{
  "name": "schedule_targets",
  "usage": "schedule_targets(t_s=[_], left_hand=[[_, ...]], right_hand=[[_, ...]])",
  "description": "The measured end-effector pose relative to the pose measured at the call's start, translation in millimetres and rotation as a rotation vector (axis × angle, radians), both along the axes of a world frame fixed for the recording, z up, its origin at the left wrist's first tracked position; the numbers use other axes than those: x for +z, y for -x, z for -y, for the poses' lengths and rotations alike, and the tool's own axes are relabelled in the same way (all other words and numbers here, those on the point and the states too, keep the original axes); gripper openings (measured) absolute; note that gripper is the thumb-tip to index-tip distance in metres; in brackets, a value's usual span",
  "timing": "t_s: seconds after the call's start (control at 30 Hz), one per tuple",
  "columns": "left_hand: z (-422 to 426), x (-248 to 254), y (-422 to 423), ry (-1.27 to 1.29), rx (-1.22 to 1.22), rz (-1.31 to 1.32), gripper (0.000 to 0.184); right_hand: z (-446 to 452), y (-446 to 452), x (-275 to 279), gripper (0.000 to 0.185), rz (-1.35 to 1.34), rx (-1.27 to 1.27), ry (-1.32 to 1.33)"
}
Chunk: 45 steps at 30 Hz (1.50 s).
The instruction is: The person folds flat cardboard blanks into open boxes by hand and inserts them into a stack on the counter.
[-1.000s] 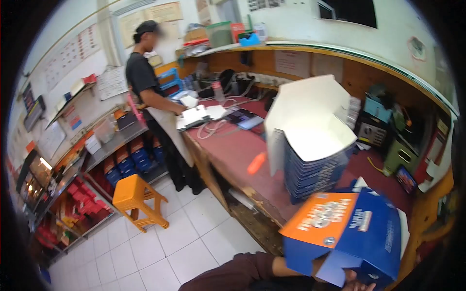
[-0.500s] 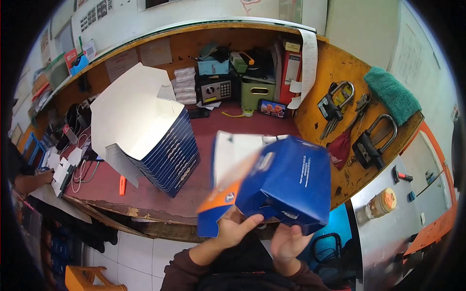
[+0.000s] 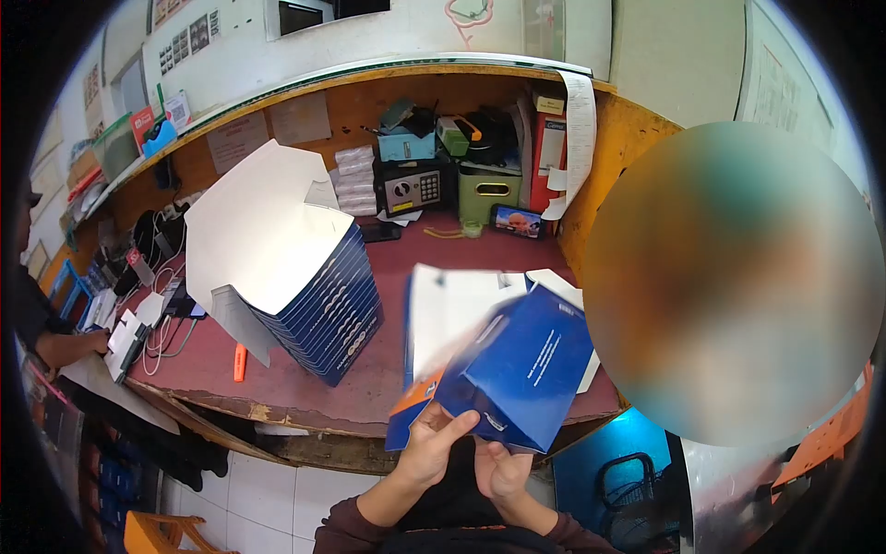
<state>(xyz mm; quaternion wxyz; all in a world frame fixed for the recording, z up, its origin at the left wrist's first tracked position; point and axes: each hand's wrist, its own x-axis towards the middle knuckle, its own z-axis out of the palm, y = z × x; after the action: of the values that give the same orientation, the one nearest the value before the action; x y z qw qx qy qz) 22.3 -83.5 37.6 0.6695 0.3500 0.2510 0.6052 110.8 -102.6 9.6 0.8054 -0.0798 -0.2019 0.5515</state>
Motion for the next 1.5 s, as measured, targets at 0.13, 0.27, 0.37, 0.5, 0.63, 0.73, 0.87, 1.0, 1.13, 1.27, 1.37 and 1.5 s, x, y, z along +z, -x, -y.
schedule_targets(t_s=[0.13, 0.27, 0.37, 0.5, 0.63, 0.73, 0.87, 1.0, 1.13, 1.27, 1.37, 1.5], left_hand=[[-6.0, -3.9, 3.1, 0.042, -0.068, -0.004, 0.029], [-0.5, 24.1, 10.6, 0.321, -0.193, 0.374, 0.045], [-15.7, -5.0, 37.0, 0.252, -0.227, 0.217, 0.051], [-26.5, -10.7, 80.1, 0.064, -0.283, 0.011, 0.059], [-28.2, 9.0, 98.7, -0.046, -0.256, -0.200, 0.070], [-29.1, 16.9, 90.6, -0.199, -0.201, -0.185, 0.078], [-24.6, -37.7, 67.6, -0.329, -0.595, -0.037, 0.070], [-4.6, -44.4, 29.5, 0.134, -0.630, 0.654, 0.046], [-12.4, -24.2, -11.1, -0.350, -1.106, 1.147, 0.046], [-16.9, -14.8, -10.9, -0.733, -0.080, 0.009, 0.042], [-8.2, -7.4, -17.7, -0.405, 0.114, -0.102, 0.031], [-27.1, 6.6, 8.1, -0.295, 0.195, 0.002, 0.018]], right_hand=[[-7.6, -20.1, -17.6, 0.045, 0.228, -0.055, -0.037], [-6.5, -22.9, -25.5, 0.028, 1.036, -0.303, -0.127], [-11.5, -33.1, -37.3, 0.042, 1.749, -0.475, -0.386], [-3.2, -94.3, -51.4, 0.056, 1.306, -0.126, -0.139], [-3.2, -127.7, 5.9, 0.057, 0.575, 0.330, -0.054], [-6.9, -119.7, 10.1, 0.037, 0.882, 0.286, 0.012], [-13.6, -67.2, 12.5, 0.030, 0.515, -0.174, 0.113], [-15.7, -44.6, 13.0, 0.039, 0.611, -0.460, -0.151], [-13.9, -34.2, 28.5, 0.039, 0.490, -0.466, -0.242], [-7.9, -26.8, 41.8, 0.034, 0.582, -0.301, -0.143], [-21.7, -25.6, 24.2, 0.031, 0.692, -0.540, 0.091], [-27.2, -85.2, 47.2, 0.038, 0.287, 0.232, -0.039]])
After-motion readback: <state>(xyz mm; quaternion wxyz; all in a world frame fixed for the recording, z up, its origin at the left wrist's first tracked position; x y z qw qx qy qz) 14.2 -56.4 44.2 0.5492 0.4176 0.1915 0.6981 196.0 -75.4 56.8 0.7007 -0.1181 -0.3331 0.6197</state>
